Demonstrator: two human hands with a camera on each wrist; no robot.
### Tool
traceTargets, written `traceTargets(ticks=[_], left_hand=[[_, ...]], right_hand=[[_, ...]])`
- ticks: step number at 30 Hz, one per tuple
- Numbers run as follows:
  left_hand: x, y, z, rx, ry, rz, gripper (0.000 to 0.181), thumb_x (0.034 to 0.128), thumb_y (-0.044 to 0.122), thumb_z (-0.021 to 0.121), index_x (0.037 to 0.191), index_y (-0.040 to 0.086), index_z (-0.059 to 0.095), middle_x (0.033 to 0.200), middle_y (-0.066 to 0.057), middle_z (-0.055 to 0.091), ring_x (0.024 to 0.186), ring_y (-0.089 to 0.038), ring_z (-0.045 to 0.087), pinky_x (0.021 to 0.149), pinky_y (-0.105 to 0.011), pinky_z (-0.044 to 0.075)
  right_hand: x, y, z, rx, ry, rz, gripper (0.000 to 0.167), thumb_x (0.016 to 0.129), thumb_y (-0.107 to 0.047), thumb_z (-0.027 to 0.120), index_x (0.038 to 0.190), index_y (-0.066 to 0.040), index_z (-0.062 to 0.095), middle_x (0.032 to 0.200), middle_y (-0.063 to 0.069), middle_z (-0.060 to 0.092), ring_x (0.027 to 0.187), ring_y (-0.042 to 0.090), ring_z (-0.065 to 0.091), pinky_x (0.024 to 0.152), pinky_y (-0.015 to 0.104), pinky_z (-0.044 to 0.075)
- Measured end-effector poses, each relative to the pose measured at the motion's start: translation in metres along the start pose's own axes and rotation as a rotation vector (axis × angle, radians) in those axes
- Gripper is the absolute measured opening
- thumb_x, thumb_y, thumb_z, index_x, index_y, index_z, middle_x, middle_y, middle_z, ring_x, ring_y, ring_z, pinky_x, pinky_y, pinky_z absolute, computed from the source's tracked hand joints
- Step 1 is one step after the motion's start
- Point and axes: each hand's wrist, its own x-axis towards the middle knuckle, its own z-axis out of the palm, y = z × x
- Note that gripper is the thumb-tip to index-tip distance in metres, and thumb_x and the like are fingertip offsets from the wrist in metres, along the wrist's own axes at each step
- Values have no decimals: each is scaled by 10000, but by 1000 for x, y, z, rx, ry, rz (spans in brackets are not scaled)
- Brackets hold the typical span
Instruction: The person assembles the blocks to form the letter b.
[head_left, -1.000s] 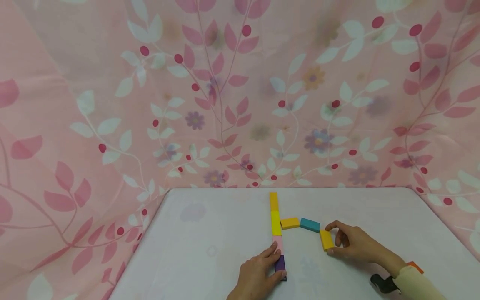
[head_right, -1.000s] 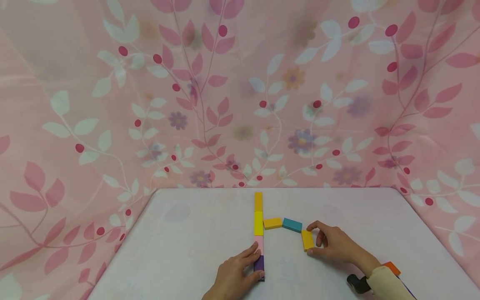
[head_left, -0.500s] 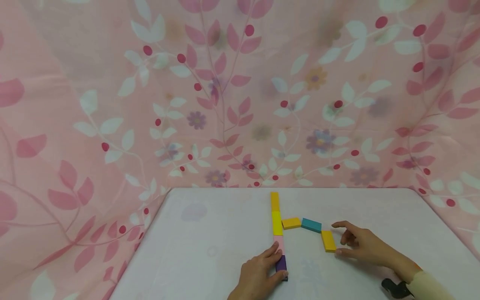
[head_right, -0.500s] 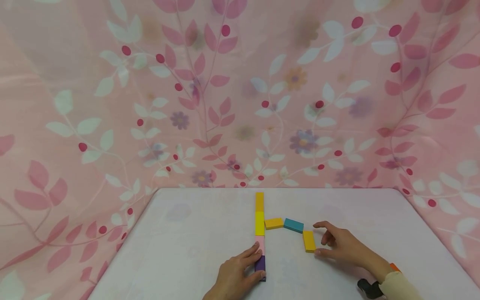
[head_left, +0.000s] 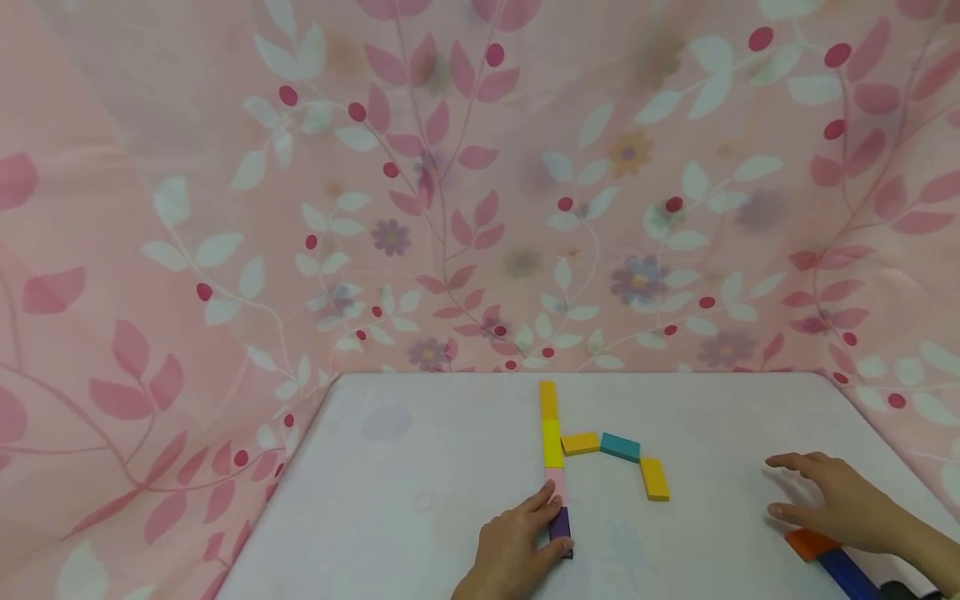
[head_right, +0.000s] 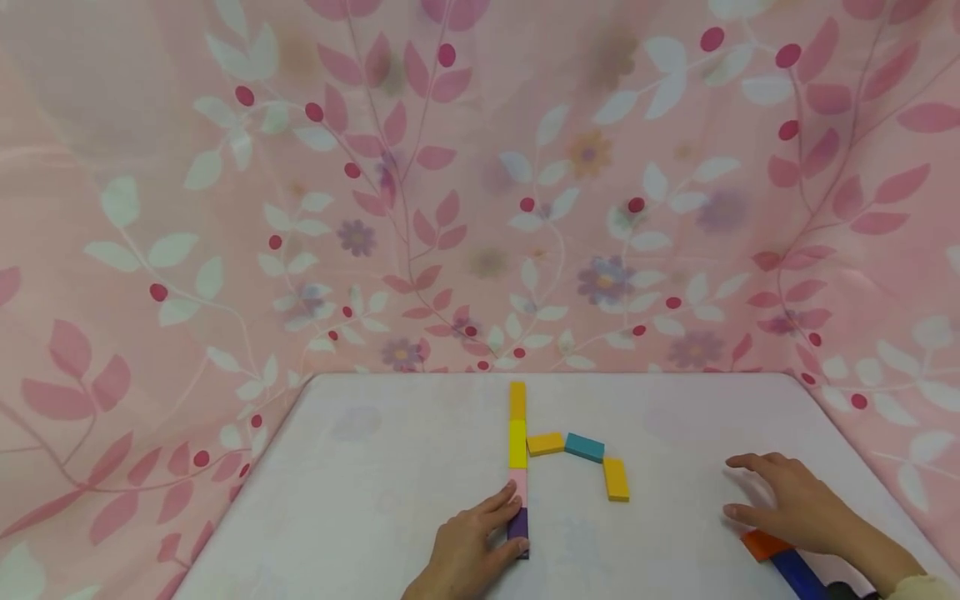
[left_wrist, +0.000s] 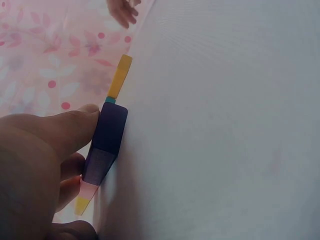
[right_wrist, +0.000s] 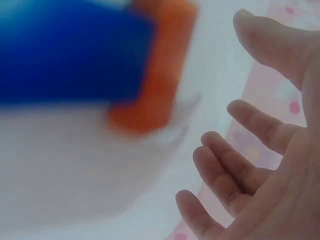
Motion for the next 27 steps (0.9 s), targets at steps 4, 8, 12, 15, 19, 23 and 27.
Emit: traceTargets(ticks=[4,8,12,15,19,23,27], left_hand=[[-1,-1,0,-4,14,13,599,934,573,756,1463,317,642,1591,215,505,1356,-199,647,913,-507,601],[-1,-1,-1,-11,12,7,608,932,575,756,1466,310,641,1592,213,507,1363,-201,642,937,-516,597],[-2,0,0,-15,15,8,615,930,573,758,1467,295,643,1592,197,514,1367,-208,641,939,-524,598],[-1,-1,1,-20,8,2,617,929,576,758,1464,291,644,1591,193,515,1369,-203,639,946,-520,599],[2,-1,1,-35,-24,-31,623,919,588,763,1461,307,640,1590,203,511,1377,-192,632,963,-536,593],[3,-1,1,-39,-35,-46,624,911,586,772,1459,317,640,1587,208,513,1380,-188,629,966,-552,589],[3,-1,0,-30,-23,-32,616,918,581,769,1457,311,645,1586,203,516,1379,-184,630,958,-540,593]], right_hand=[[-14,18,2,-38,-62,69,611,867,-464,855,1298,-64,688,1188,250,695,1014,419,661,786,704,563],[-26,27,7,-12,-94,97,540,894,-421,839,1270,-57,708,1160,214,702,983,356,680,775,644,594],[-33,28,11,5,-78,94,421,922,-357,823,1226,-81,729,1123,91,717,878,116,655,737,442,630],[-36,24,13,35,-92,72,314,947,-284,802,1177,-83,732,1078,10,734,769,-47,565,691,260,589],[-39,16,15,87,-108,64,221,956,-223,787,1107,-74,727,1029,0,746,718,-84,524,652,180,550],[-40,10,18,113,-126,105,187,983,-247,761,1090,-99,720,1030,-16,725,712,-59,525,655,184,547],[-41,6,22,114,-103,74,142,1019,-292,724,1058,-157,705,985,-96,679,722,-77,514,637,200,524]])
